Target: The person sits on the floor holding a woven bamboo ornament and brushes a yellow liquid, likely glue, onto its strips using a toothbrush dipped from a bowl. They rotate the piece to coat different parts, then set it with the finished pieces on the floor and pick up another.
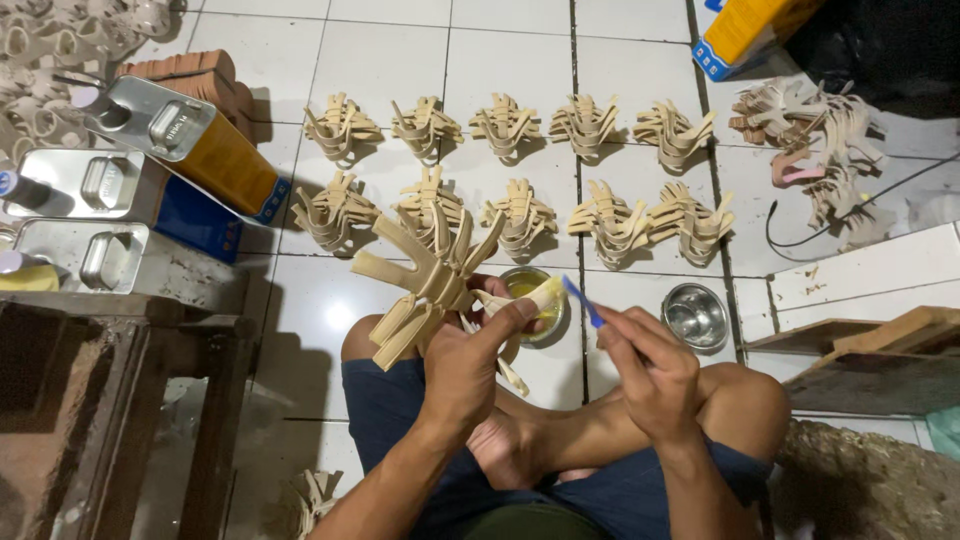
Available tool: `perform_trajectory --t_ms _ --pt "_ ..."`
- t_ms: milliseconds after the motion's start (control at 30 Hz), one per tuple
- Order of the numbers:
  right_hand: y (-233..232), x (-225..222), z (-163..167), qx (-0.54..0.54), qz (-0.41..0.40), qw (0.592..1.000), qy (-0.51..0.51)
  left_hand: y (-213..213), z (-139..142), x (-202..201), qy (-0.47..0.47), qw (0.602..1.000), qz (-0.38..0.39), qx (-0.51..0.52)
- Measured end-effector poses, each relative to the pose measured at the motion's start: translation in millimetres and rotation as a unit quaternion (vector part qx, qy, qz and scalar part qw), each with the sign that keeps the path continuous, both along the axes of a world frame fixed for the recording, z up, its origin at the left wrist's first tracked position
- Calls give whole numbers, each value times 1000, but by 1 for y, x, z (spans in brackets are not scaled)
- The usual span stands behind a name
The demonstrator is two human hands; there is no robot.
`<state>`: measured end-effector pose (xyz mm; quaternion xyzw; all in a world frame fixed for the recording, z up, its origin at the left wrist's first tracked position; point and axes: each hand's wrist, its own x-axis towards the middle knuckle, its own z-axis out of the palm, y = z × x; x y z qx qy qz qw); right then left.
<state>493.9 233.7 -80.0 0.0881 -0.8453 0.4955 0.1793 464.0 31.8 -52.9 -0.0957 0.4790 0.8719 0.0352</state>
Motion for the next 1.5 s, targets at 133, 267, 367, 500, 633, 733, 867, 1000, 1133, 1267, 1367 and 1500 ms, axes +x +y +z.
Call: perform_trajectory --t_ms 133,267,367,500,633,733,867,1000,1133,1267,1367,1500 --pt "2 -1 -5 -80 12 997 -9 -2 -4 1 -16 1000 2 5" --pt "3 4 0 16 11 1000 -10 -1 -4 -2 9 1000 10 -1" --pt "1 10 7 -27 -27 999 14 1 -1 -3 5 1000 4 10" --pt "10 6 -4 55 -48 997 -4 7 -8 4 20 1000 -9 3" --pt "35 -4 -47 -185 -128 970 -89 0 -40 3 -4 999 -13 -49" --pt "39 5 -87 -239 -130 959 -85 -1 -77 -8 -135 984 48 105" --pt "14 32 -119 -51 -28 993 -99 37 -123 -7 -240 959 -50 141" --pt "-3 30 -125 39 94 995 -17 58 -143 -2 -232 961 -55 144" --pt "-7 17 -130 45 108 992 -56 53 -143 -10 -238 962 -63 120" --pt "-7 13 -143 61 112 991 -29 46 -140 -15 -207 962 -73 160" --pt "-11 9 -152 46 116 992 -32 38 -142 -18 -185 958 -73 206" --pt "-13 2 -152 56 94 994 -27 33 -150 -18 -139 957 -82 242"
